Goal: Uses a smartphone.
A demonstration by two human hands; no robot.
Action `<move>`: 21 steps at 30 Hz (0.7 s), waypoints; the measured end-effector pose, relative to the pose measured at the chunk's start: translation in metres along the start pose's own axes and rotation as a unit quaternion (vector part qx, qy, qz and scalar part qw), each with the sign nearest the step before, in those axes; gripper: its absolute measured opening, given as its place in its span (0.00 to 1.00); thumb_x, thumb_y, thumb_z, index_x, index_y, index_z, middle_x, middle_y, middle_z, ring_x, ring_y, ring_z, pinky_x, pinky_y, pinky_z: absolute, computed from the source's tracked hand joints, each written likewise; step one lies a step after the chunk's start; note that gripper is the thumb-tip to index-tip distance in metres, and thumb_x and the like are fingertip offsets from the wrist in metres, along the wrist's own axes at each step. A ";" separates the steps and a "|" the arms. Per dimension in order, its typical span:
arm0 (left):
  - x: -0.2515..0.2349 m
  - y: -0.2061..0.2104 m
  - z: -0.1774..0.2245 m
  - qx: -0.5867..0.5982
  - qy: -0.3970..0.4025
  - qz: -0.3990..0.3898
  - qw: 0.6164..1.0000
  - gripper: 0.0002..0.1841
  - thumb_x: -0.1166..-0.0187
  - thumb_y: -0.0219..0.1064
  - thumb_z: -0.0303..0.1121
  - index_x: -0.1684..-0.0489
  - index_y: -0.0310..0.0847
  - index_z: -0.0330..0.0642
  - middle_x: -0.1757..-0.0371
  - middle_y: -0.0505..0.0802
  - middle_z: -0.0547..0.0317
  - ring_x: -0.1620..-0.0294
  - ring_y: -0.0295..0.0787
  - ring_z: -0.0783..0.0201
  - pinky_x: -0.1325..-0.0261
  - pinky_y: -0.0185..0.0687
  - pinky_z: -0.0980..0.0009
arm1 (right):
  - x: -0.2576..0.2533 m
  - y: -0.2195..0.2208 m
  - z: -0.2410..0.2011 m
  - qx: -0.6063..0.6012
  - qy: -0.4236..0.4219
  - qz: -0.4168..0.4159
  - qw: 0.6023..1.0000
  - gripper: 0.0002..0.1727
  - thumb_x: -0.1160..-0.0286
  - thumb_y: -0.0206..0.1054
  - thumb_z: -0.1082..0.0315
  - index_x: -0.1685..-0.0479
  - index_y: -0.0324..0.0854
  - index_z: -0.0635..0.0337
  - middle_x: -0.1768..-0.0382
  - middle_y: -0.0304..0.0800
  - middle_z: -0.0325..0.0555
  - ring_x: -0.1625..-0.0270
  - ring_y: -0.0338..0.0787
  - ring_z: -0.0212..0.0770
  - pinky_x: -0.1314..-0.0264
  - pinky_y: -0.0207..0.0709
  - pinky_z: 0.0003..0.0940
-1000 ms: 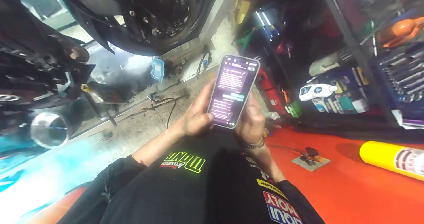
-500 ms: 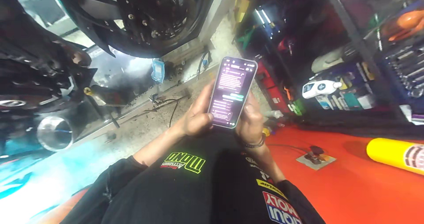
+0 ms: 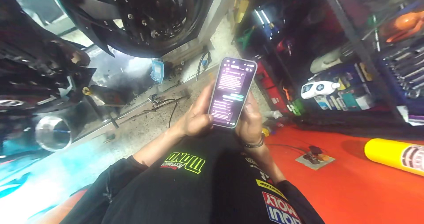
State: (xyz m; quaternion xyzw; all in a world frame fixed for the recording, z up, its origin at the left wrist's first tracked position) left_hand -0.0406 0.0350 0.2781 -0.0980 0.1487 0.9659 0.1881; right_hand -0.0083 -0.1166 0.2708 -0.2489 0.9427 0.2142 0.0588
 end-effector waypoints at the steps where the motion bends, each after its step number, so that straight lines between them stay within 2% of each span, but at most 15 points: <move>1: 0.000 0.000 0.000 0.000 0.001 0.001 1.000 0.47 0.29 0.57 0.35 0.08 0.31 0.39 0.31 0.83 0.43 0.42 0.89 0.55 0.51 0.93 0.60 | 0.000 0.000 0.000 0.000 -0.002 0.000 1.000 0.33 0.12 0.48 0.47 0.16 0.60 0.60 0.33 0.84 0.45 0.31 0.85 0.37 0.25 0.80 0.41; 10: -0.002 -0.001 0.001 -0.005 -0.002 0.003 1.000 0.47 0.29 0.59 0.38 0.08 0.32 0.38 0.30 0.82 0.42 0.39 0.88 0.53 0.48 0.93 0.58 | 0.000 0.000 0.001 -0.003 0.003 -0.002 1.000 0.34 0.12 0.47 0.47 0.14 0.57 0.60 0.30 0.82 0.46 0.29 0.84 0.39 0.23 0.79 0.43; 21: -0.003 0.003 0.001 -0.007 0.003 -0.003 1.000 0.47 0.30 0.58 0.38 0.08 0.32 0.37 0.30 0.82 0.42 0.40 0.88 0.54 0.48 0.93 0.58 | 0.001 -0.003 -0.001 0.018 -0.007 -0.002 1.000 0.33 0.11 0.46 0.48 0.15 0.58 0.61 0.31 0.82 0.46 0.30 0.84 0.38 0.24 0.80 0.41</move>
Point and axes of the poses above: each hand's wrist, its own x-axis away from the middle knuckle, its own y-axis out of the palm, z = x × y, the point moved 5 cm from there along -x, towards the middle knuckle
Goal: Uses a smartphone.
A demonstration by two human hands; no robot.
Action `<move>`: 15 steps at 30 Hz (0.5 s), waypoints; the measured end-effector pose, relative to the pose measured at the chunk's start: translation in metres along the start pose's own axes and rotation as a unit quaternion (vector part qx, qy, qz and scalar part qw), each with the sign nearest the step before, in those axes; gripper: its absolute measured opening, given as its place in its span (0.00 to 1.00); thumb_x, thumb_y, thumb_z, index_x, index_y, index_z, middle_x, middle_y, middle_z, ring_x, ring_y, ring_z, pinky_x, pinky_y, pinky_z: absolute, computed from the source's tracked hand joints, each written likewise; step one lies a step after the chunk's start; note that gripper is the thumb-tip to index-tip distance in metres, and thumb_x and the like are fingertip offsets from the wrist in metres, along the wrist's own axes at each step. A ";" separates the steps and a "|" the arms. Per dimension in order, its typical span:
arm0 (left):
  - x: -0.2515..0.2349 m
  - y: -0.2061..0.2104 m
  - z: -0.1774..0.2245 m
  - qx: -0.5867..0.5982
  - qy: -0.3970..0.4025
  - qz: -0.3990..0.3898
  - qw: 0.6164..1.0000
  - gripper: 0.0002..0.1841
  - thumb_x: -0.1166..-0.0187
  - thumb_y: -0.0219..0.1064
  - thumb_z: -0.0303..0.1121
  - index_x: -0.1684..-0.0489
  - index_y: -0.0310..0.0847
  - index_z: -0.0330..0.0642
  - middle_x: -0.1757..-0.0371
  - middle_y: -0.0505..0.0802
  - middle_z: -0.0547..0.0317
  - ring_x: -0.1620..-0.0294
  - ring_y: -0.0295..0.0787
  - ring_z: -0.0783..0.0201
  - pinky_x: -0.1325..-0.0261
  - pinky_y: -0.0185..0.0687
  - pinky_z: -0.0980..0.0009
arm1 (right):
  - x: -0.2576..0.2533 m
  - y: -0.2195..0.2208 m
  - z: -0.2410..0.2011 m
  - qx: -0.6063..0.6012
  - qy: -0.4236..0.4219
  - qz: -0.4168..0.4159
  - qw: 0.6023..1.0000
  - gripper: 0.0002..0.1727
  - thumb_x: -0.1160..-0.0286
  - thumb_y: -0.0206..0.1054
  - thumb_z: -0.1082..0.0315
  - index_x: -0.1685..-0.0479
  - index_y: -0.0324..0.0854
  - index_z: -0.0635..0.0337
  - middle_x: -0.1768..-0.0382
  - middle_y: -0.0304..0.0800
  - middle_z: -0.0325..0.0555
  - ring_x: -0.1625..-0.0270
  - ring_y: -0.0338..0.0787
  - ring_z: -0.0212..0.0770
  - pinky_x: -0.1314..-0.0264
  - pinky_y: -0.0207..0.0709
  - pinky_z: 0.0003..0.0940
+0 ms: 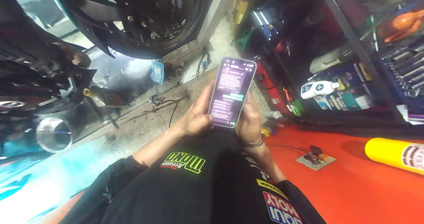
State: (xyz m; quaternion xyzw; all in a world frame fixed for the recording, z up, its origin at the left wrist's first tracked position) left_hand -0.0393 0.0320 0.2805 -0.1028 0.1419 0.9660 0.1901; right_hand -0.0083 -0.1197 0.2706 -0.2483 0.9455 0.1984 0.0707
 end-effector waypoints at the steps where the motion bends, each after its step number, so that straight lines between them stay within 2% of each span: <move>1: 0.000 0.000 0.000 -0.001 0.000 0.000 1.000 0.47 0.30 0.58 0.38 0.08 0.32 0.37 0.30 0.82 0.42 0.40 0.88 0.54 0.48 0.93 0.58 | 0.000 0.000 0.000 -0.001 0.000 0.001 1.000 0.33 0.11 0.46 0.48 0.15 0.59 0.61 0.31 0.83 0.45 0.30 0.84 0.38 0.24 0.80 0.41; 9: 0.004 0.001 0.000 -0.004 -0.003 0.004 1.000 0.47 0.29 0.58 0.39 0.08 0.32 0.38 0.30 0.83 0.43 0.41 0.89 0.55 0.50 0.93 0.59 | 0.002 0.001 0.001 -0.010 0.009 0.000 1.000 0.33 0.11 0.46 0.47 0.15 0.59 0.60 0.31 0.83 0.44 0.30 0.84 0.37 0.24 0.80 0.41; 12: 0.005 0.001 0.001 -0.010 0.004 0.004 1.000 0.48 0.26 0.60 0.41 0.08 0.30 0.37 0.28 0.81 0.42 0.36 0.87 0.53 0.42 0.92 0.56 | 0.001 0.003 0.001 -0.086 0.021 0.014 0.996 0.33 0.10 0.45 0.43 0.15 0.64 0.54 0.29 0.83 0.41 0.27 0.83 0.36 0.21 0.77 0.42; 15: 0.005 0.000 -0.001 -0.041 0.025 0.009 0.999 0.50 0.21 0.63 0.48 0.08 0.31 0.32 0.26 0.80 0.40 0.33 0.86 0.52 0.35 0.90 0.54 | 0.001 0.007 0.005 -0.198 0.068 0.017 0.978 0.39 0.11 0.37 0.36 0.15 0.65 0.55 0.26 0.81 0.50 0.23 0.80 0.46 0.19 0.74 0.52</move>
Point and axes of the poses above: each hand's wrist, its own x-axis away from the middle knuckle, its own y-axis out of the palm, z = x × y, the point moved 5 cm from there along -x, towards the middle knuckle
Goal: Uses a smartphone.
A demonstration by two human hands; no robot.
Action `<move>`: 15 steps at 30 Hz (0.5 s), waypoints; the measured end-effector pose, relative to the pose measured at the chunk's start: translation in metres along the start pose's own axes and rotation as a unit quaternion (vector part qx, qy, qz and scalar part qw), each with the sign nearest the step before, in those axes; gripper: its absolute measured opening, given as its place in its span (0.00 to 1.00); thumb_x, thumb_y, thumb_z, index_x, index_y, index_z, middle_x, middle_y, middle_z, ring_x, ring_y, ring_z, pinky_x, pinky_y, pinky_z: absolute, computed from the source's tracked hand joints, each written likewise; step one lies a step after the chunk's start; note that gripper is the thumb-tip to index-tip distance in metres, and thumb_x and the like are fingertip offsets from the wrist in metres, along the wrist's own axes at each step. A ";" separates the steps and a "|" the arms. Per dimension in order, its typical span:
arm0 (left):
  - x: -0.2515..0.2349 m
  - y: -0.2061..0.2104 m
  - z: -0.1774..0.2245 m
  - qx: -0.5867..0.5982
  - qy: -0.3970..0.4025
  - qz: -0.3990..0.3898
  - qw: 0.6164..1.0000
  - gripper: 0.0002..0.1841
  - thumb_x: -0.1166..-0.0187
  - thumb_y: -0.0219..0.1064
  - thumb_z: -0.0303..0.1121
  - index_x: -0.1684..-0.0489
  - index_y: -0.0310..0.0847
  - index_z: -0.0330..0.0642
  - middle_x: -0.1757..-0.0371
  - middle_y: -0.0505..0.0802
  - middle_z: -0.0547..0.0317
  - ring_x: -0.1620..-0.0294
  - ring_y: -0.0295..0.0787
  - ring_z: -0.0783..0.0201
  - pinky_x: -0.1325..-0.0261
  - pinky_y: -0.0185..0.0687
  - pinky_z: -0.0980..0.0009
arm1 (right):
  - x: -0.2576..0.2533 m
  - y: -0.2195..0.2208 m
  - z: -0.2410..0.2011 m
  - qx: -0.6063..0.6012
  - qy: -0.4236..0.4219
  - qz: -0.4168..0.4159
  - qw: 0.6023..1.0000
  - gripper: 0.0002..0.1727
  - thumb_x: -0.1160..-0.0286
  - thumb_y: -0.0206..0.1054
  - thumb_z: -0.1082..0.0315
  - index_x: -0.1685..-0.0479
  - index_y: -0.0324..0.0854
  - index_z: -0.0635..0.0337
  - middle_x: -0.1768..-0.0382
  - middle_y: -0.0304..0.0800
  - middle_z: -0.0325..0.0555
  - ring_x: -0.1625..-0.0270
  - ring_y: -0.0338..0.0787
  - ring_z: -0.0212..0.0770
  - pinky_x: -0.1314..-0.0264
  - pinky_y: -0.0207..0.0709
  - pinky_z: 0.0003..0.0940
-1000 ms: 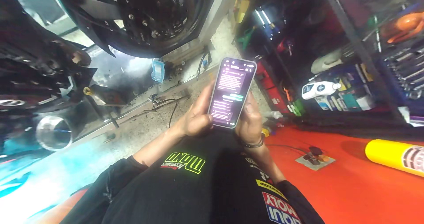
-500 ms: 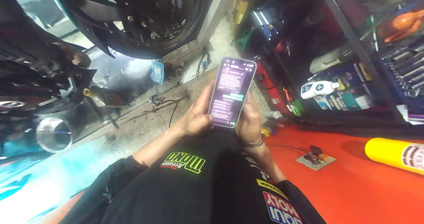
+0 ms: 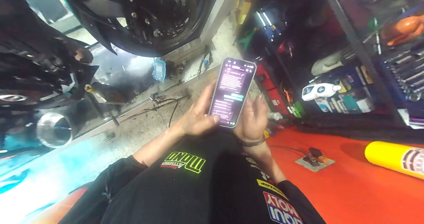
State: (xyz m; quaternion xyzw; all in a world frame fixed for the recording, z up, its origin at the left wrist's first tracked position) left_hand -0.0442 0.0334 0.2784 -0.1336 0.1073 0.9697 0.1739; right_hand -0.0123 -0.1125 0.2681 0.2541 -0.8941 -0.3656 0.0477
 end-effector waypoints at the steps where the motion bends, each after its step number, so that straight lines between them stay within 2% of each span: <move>1: 0.000 -0.001 -0.002 -0.011 0.005 0.008 1.000 0.50 0.20 0.64 0.50 0.09 0.33 0.31 0.27 0.81 0.40 0.33 0.87 0.52 0.35 0.91 0.54 | -0.001 0.000 0.002 -0.028 0.021 -0.002 0.999 0.42 0.12 0.33 0.33 0.14 0.63 0.56 0.25 0.79 0.53 0.22 0.80 0.48 0.19 0.73 0.54; 3: -0.001 -0.003 -0.004 -0.023 0.004 0.032 0.999 0.50 0.18 0.61 0.61 0.09 0.38 0.33 0.30 0.84 0.43 0.36 0.89 0.55 0.37 0.92 0.55 | -0.001 0.001 0.007 -0.063 0.050 0.001 0.997 0.45 0.13 0.27 0.30 0.14 0.64 0.55 0.25 0.80 0.56 0.23 0.80 0.51 0.21 0.74 0.57; 5: 0.000 -0.004 -0.006 -0.046 0.000 0.061 0.997 0.52 0.18 0.52 0.70 0.09 0.39 0.33 0.30 0.85 0.46 0.36 0.88 0.56 0.37 0.91 0.55 | 0.000 0.000 0.011 -0.088 0.067 0.007 0.994 0.46 0.13 0.25 0.31 0.14 0.64 0.55 0.24 0.79 0.57 0.22 0.80 0.53 0.20 0.73 0.60; 7: 0.000 -0.006 -0.009 -0.071 -0.007 0.099 0.993 0.56 0.21 0.44 0.76 0.08 0.40 0.33 0.30 0.85 0.44 0.38 0.90 0.55 0.39 0.92 0.54 | 0.002 0.001 0.014 -0.109 0.080 0.005 0.991 0.46 0.13 0.25 0.31 0.12 0.61 0.54 0.21 0.76 0.58 0.20 0.77 0.54 0.19 0.71 0.60; 9: 0.000 -0.007 -0.011 -0.074 -0.010 0.122 0.990 0.59 0.25 0.40 0.80 0.08 0.41 0.34 0.31 0.86 0.43 0.41 0.91 0.54 0.42 0.94 0.54 | 0.003 0.000 0.014 -0.117 0.082 0.007 0.990 0.46 0.14 0.25 0.30 0.11 0.60 0.54 0.21 0.75 0.58 0.19 0.77 0.54 0.19 0.71 0.61; 12: -0.002 -0.006 -0.012 -0.057 -0.009 0.132 0.990 0.61 0.29 0.43 0.83 0.08 0.41 0.35 0.39 0.91 0.45 0.49 0.94 0.54 0.50 0.96 0.54 | 0.003 -0.001 0.012 -0.114 0.077 0.006 0.990 0.48 0.15 0.22 0.29 0.11 0.59 0.54 0.20 0.74 0.59 0.19 0.76 0.55 0.20 0.71 0.62; 15: -0.002 -0.003 -0.013 -0.038 0.000 0.113 0.993 0.62 0.29 0.50 0.81 0.07 0.36 0.36 0.53 0.95 0.47 0.59 0.96 0.57 0.59 0.97 0.57 | 0.003 -0.004 0.010 -0.117 0.069 0.015 0.991 0.50 0.17 0.20 0.28 0.11 0.60 0.53 0.21 0.75 0.59 0.20 0.77 0.55 0.21 0.73 0.62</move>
Point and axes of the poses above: each hand's wrist, its own x-axis away from the middle knuckle, its own y-axis out of the palm, z = x × y, the point moved 5 cm from there along -x, towards the middle knuckle
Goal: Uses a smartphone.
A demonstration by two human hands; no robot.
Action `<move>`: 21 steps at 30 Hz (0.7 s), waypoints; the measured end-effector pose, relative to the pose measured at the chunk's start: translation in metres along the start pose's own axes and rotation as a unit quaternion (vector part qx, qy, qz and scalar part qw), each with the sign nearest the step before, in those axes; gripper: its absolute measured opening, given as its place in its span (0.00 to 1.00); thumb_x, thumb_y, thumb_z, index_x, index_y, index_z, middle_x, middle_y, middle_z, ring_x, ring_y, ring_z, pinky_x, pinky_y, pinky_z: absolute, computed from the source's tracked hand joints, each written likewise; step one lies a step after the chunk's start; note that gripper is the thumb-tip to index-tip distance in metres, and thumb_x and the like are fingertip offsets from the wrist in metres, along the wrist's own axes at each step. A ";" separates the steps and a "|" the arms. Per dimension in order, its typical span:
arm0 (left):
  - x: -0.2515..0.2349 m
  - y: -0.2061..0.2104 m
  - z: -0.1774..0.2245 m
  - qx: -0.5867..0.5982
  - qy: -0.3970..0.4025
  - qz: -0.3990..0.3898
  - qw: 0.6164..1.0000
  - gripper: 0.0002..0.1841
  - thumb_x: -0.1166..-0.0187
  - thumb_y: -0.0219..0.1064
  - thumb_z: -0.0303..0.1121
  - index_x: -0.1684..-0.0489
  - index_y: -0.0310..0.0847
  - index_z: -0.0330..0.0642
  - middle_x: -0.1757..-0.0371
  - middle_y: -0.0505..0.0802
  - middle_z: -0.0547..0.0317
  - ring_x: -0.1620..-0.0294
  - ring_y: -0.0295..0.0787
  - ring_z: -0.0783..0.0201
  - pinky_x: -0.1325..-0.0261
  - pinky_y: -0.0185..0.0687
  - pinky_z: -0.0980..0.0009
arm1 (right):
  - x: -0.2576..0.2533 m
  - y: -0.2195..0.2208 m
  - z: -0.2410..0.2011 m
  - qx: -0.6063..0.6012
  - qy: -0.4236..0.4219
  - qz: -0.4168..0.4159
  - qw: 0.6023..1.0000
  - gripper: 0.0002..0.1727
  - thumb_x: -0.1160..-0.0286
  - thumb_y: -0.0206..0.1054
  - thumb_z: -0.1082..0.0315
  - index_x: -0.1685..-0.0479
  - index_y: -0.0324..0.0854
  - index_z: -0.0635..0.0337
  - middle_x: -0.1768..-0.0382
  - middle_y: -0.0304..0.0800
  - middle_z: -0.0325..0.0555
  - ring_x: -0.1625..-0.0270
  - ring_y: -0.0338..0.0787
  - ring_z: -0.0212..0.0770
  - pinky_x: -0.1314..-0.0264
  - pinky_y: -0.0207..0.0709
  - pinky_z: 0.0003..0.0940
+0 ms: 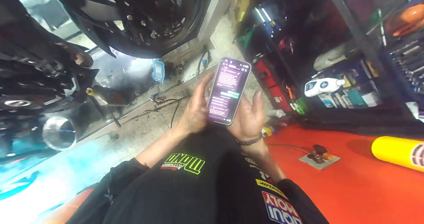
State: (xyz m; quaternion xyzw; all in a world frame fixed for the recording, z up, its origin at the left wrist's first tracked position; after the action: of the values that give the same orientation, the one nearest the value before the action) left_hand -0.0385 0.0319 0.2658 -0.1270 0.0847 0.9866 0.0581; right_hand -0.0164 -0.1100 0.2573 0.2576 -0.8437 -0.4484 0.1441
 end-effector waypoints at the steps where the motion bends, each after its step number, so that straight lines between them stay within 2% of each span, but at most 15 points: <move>1: 0.001 0.001 -0.001 0.007 -0.001 -0.010 1.000 0.62 0.29 0.52 0.80 0.07 0.34 0.37 0.57 0.95 0.49 0.62 0.95 0.58 0.61 0.96 0.59 | 0.000 -0.002 -0.001 -0.005 -0.001 0.003 1.000 0.50 0.18 0.19 0.28 0.11 0.59 0.53 0.21 0.75 0.59 0.20 0.77 0.55 0.21 0.73 0.62; 4: 0.005 0.000 -0.003 0.005 -0.012 -0.027 1.000 0.61 0.29 0.52 0.79 0.06 0.31 0.41 0.64 0.95 0.53 0.71 0.92 0.64 0.73 0.89 0.68 | 0.002 -0.007 -0.006 -0.017 -0.004 0.017 1.000 0.51 0.19 0.20 0.26 0.10 0.58 0.51 0.20 0.74 0.57 0.20 0.77 0.54 0.21 0.73 0.60; 6: 0.007 -0.005 -0.006 -0.007 -0.026 -0.020 0.999 0.58 0.28 0.48 0.80 0.06 0.33 0.46 0.67 0.94 0.54 0.78 0.87 0.65 0.78 0.85 0.69 | 0.002 -0.011 -0.012 -0.019 -0.018 0.029 0.999 0.52 0.20 0.20 0.25 0.09 0.57 0.51 0.19 0.72 0.59 0.19 0.75 0.56 0.21 0.72 0.62; 7: 0.008 -0.009 -0.008 -0.013 -0.034 -0.012 0.999 0.55 0.25 0.47 0.78 0.06 0.35 0.47 0.67 0.94 0.53 0.81 0.86 0.64 0.80 0.86 0.67 | 0.003 -0.013 -0.016 -0.020 -0.025 0.030 0.999 0.52 0.21 0.20 0.24 0.09 0.55 0.51 0.17 0.70 0.61 0.17 0.74 0.58 0.20 0.71 0.63; 9: 0.009 -0.018 -0.013 -0.047 -0.044 -0.012 0.998 0.44 0.14 0.46 0.67 0.08 0.40 0.45 0.62 0.95 0.53 0.79 0.85 0.63 0.78 0.86 0.67 | 0.003 -0.017 -0.023 -0.006 -0.040 0.034 0.999 0.53 0.22 0.19 0.24 0.08 0.53 0.51 0.16 0.68 0.61 0.18 0.73 0.59 0.21 0.72 0.64; 10: 0.008 -0.023 -0.017 -0.078 -0.052 -0.019 0.995 0.38 0.09 0.48 0.58 0.09 0.43 0.43 0.59 0.95 0.53 0.78 0.85 0.65 0.77 0.85 0.68 | 0.004 -0.018 -0.028 0.000 -0.047 0.037 0.998 0.52 0.22 0.19 0.24 0.08 0.53 0.51 0.16 0.68 0.61 0.18 0.74 0.59 0.22 0.73 0.64; 11: 0.009 -0.029 -0.023 -0.121 -0.077 -0.025 0.989 0.33 0.08 0.53 0.49 0.11 0.48 0.41 0.57 0.95 0.55 0.75 0.87 0.65 0.75 0.86 0.68 | 0.004 -0.020 -0.032 0.001 -0.054 0.040 0.998 0.52 0.21 0.20 0.24 0.08 0.53 0.50 0.16 0.68 0.61 0.18 0.74 0.59 0.23 0.73 0.64; 12: 0.011 -0.037 -0.032 -0.181 -0.122 -0.034 0.975 0.32 0.10 0.59 0.46 0.13 0.54 0.41 0.57 0.95 0.57 0.73 0.89 0.65 0.72 0.89 0.67 | 0.005 -0.021 -0.036 0.000 -0.058 0.045 0.997 0.52 0.22 0.20 0.23 0.08 0.53 0.49 0.16 0.68 0.60 0.18 0.74 0.59 0.23 0.74 0.64; 13: 0.014 -0.046 -0.045 -0.254 -0.179 -0.056 0.949 0.32 0.13 0.63 0.49 0.15 0.61 0.44 0.55 0.95 0.60 0.70 0.91 0.66 0.67 0.92 0.65 | 0.006 -0.022 -0.040 0.001 -0.061 0.048 0.997 0.52 0.22 0.20 0.23 0.08 0.53 0.49 0.16 0.68 0.60 0.19 0.74 0.59 0.24 0.74 0.64; 15: 0.025 -0.065 -0.084 -0.363 -0.294 -0.131 0.875 0.35 0.19 0.64 0.59 0.16 0.65 0.51 0.48 0.95 0.63 0.61 0.94 0.65 0.54 0.92 0.57 | 0.009 -0.023 -0.044 0.005 -0.071 0.053 0.996 0.52 0.22 0.20 0.23 0.08 0.53 0.48 0.16 0.68 0.60 0.19 0.75 0.59 0.25 0.75 0.64; 16: 0.034 -0.074 -0.109 -0.376 -0.339 -0.163 0.847 0.37 0.21 0.65 0.61 0.16 0.66 0.52 0.45 0.95 0.62 0.55 0.94 0.63 0.47 0.91 0.53 | 0.010 -0.023 -0.046 0.005 -0.076 0.053 0.996 0.52 0.22 0.20 0.23 0.08 0.53 0.49 0.16 0.68 0.60 0.19 0.75 0.59 0.25 0.75 0.64; 18: 0.060 -0.090 -0.164 -0.334 -0.409 -0.188 0.828 0.38 0.23 0.69 0.57 0.17 0.66 0.47 0.42 0.94 0.54 0.49 0.94 0.59 0.40 0.90 0.51 | 0.012 -0.023 -0.050 0.002 -0.083 0.050 0.995 0.52 0.22 0.20 0.24 0.09 0.55 0.49 0.16 0.68 0.61 0.19 0.75 0.60 0.25 0.75 0.64; 19: 0.077 -0.095 -0.191 -0.296 -0.440 -0.186 0.827 0.38 0.23 0.71 0.54 0.18 0.66 0.42 0.42 0.93 0.49 0.49 0.94 0.56 0.40 0.90 0.52 | 0.014 -0.023 -0.052 0.002 -0.087 0.047 0.995 0.49 0.19 0.24 0.26 0.10 0.57 0.50 0.17 0.69 0.60 0.19 0.75 0.59 0.26 0.76 0.63; 20: 0.095 -0.099 -0.214 -0.274 -0.471 -0.186 0.818 0.38 0.23 0.72 0.52 0.18 0.66 0.39 0.42 0.92 0.44 0.48 0.94 0.53 0.40 0.90 0.51 | 0.015 -0.024 -0.052 0.000 -0.095 0.043 0.995 0.43 0.16 0.31 0.31 0.12 0.59 0.50 0.19 0.72 0.59 0.22 0.78 0.57 0.27 0.77 0.61; 21: 0.113 -0.102 -0.233 -0.269 -0.503 -0.194 0.798 0.38 0.23 0.72 0.51 0.18 0.66 0.38 0.41 0.92 0.41 0.46 0.93 0.50 0.37 0.88 0.48 | 0.017 -0.024 -0.054 -0.011 -0.107 0.042 0.993 0.36 0.16 0.43 0.40 0.15 0.63 0.51 0.24 0.76 0.58 0.25 0.81 0.55 0.29 0.79 0.59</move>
State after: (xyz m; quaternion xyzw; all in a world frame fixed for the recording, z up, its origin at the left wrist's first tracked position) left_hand -0.0770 0.1000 -0.0013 0.3628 -0.2521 0.8626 0.2466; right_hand 0.0027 -0.1673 0.2676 0.1706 -0.8594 -0.4762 0.0744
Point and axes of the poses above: each hand's wrist, its own x-axis away from the middle knuckle, its own y-axis out of the palm, z = x × y, the point moved 5 cm from there along -x, towards the middle knuckle
